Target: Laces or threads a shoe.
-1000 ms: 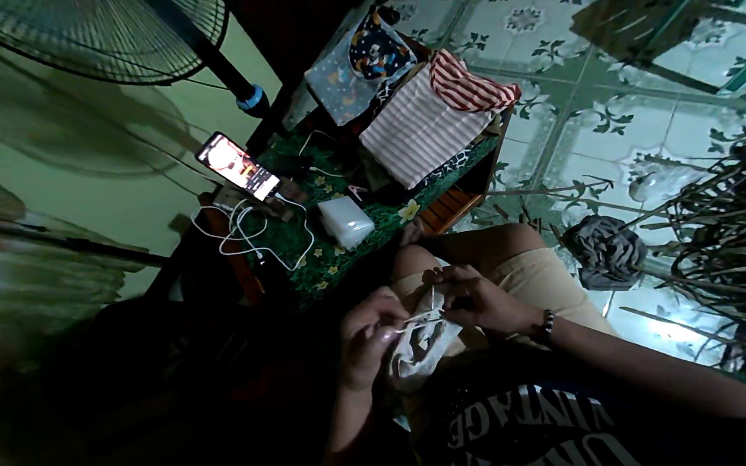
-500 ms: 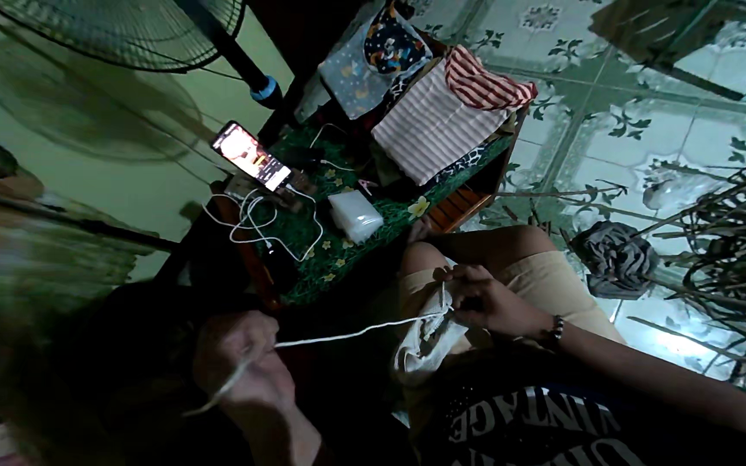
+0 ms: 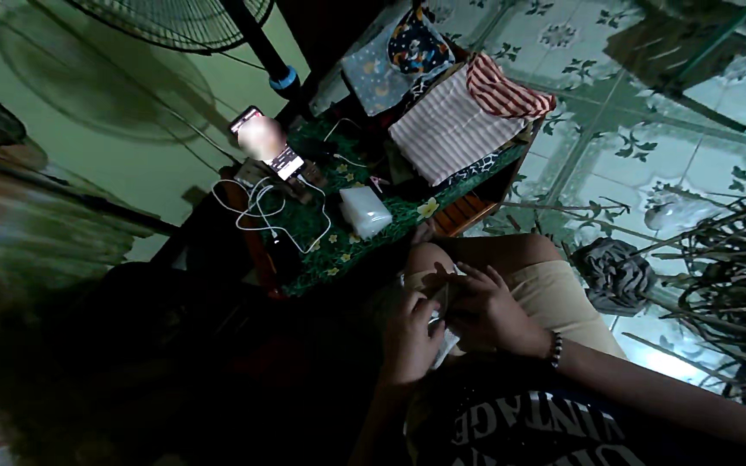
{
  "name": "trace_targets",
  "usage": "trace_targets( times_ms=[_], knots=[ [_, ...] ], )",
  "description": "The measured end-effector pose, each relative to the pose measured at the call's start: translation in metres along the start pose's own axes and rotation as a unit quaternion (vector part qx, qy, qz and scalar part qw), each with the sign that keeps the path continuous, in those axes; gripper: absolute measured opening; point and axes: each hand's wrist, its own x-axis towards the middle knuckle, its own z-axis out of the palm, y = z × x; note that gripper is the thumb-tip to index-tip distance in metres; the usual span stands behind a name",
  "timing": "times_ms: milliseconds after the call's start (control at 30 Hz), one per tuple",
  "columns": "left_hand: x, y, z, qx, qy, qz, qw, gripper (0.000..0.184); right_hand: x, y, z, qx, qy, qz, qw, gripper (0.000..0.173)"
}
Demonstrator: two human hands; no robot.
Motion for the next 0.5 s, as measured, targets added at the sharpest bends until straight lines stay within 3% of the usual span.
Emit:
trace_targets(
  times_ms=[200, 300, 400, 500],
  knots=[
    [0.000, 0.000, 0.008, 0.014, 0.067, 0.008, 0.998, 0.015, 0.010, -0.010, 0.003, -0.064, -0.005, -0.007, 0.998, 0.021],
    [0.000, -0.001, 0.009, -0.005, 0.073, -0.009, 0.997, 0.018, 0.013, -0.013, 0.003, -0.066, -0.018, -0.011, 0.998, 0.019],
    [0.001, -0.004, 0.012, -0.010, 0.076, -0.011, 0.997, 0.016, 0.017, -0.014, 0.000, -0.059, -0.060, 0.037, 0.996, 0.021],
    [0.002, -0.003, 0.012, -0.010, 0.069, -0.020, 0.997, 0.016, 0.017, -0.008, 0.006, -0.053, -0.039, 0.028, 0.997, 0.022]
  ],
)
